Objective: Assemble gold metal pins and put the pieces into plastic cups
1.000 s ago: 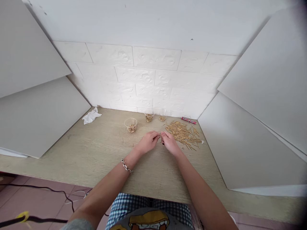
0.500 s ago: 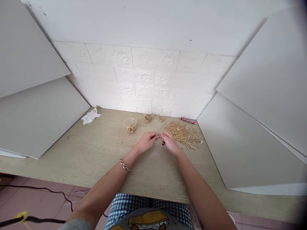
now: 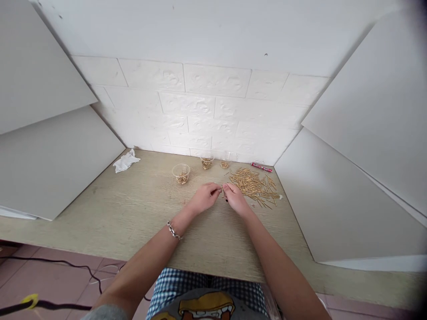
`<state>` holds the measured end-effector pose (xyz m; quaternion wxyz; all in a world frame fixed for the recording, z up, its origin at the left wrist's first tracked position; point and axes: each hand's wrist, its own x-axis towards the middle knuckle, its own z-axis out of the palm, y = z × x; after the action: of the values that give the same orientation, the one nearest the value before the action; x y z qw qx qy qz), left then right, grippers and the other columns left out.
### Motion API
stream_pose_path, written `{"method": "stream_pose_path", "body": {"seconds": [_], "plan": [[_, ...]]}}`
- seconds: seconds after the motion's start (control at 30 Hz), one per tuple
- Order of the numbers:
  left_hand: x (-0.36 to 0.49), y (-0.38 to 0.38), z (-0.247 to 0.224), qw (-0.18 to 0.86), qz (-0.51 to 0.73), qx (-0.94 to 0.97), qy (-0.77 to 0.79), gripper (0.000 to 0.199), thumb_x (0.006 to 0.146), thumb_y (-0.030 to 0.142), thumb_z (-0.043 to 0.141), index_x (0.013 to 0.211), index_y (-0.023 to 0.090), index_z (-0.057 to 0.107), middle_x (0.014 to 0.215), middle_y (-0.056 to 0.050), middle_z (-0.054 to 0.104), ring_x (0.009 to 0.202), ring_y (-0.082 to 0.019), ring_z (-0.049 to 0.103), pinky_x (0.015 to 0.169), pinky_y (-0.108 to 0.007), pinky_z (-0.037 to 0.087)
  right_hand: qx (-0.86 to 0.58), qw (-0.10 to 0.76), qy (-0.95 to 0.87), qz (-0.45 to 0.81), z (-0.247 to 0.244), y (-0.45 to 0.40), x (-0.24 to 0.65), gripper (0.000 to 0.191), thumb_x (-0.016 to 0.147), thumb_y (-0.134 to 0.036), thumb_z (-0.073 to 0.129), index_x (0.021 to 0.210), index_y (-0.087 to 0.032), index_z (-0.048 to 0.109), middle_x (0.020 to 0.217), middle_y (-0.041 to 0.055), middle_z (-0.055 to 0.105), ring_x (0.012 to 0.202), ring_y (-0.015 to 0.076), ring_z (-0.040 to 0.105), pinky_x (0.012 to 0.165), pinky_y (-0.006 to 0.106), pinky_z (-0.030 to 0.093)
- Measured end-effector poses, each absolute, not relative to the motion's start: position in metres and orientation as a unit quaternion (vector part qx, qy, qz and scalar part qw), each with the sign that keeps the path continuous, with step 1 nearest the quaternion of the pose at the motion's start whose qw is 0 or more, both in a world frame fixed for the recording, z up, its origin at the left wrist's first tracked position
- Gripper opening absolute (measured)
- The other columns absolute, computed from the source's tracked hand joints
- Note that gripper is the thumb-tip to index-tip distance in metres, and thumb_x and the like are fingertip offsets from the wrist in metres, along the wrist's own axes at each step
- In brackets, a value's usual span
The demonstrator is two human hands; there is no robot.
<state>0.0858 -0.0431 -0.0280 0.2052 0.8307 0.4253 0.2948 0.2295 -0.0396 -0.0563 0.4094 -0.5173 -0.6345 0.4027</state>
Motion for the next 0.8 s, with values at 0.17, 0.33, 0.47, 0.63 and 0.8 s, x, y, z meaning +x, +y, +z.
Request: {"method": "stream_pose_path", "body": {"seconds": [0.17, 0.33, 0.47, 0.63, 0.8], "plan": [[0.0868, -0.0439, -0.0305, 0.172, 0.294, 0.842, 0.418, 0.020, 0.081, 0.016, 0.040, 0.068, 0.015, 0.054, 0.065, -0.001, 0.053, 0.064, -0.011, 0.048, 0.062, -0.022, 0.037, -0.542, 0.402, -0.642, 0.364, -0.0538, -0.0417, 0.2257, 0.034, 0.080, -0.045, 0.032, 0.058, -0.020, 0.036, 0.052, -0.0034, 0.037, 0.052, 0.0126, 0.037, 0.053, 0.026, 0.028], [0.0882, -0.0437, -0.0321, 0.169, 0.306, 0.834, 0.426, 0.020, 0.081, 0.016, 0.040, 0.068, 0.015, 0.054, 0.065, -0.001, 0.053, 0.063, -0.011, 0.047, 0.062, -0.022, 0.036, -0.543, 0.433, -0.607, 0.386, -0.0554, -0.0422, 0.2215, 0.034, 0.079, -0.045, 0.033, 0.057, -0.020, 0.035, 0.049, -0.0039, 0.035, 0.049, 0.0119, 0.035, 0.050, 0.026, 0.028], [0.0887, -0.0433, -0.0317, 0.195, 0.321, 0.818, 0.436, 0.019, 0.081, 0.017, 0.040, 0.069, 0.015, 0.055, 0.067, -0.001, 0.056, 0.063, -0.010, 0.047, 0.061, -0.022, 0.036, -0.505, 0.463, -0.562, 0.463, -0.0564, -0.0424, 0.2201, 0.035, 0.079, -0.047, 0.034, 0.057, -0.021, 0.034, 0.047, -0.0049, 0.033, 0.044, 0.0106, 0.033, 0.046, 0.025, 0.029], [0.0891, -0.0441, -0.0296, 0.200, 0.326, 0.814, 0.437, 0.019, 0.081, 0.019, 0.040, 0.070, 0.015, 0.056, 0.068, -0.001, 0.056, 0.063, -0.010, 0.047, 0.062, -0.022, 0.036, -0.485, 0.483, -0.543, 0.487, -0.0597, -0.0409, 0.2201, 0.035, 0.078, -0.047, 0.037, 0.056, -0.021, 0.034, 0.047, -0.0053, 0.032, 0.044, 0.0101, 0.033, 0.045, 0.024, 0.029], [0.0889, -0.0445, -0.0301, 0.194, 0.324, 0.815, 0.440, 0.019, 0.081, 0.019, 0.040, 0.072, 0.015, 0.056, 0.069, -0.002, 0.056, 0.064, -0.011, 0.048, 0.063, -0.024, 0.037, -0.488, 0.493, -0.532, 0.486, -0.0622, -0.0400, 0.2197, 0.036, 0.078, -0.049, 0.036, 0.057, -0.021, 0.033, 0.048, -0.0052, 0.032, 0.044, 0.0101, 0.033, 0.045, 0.024, 0.029]]}}
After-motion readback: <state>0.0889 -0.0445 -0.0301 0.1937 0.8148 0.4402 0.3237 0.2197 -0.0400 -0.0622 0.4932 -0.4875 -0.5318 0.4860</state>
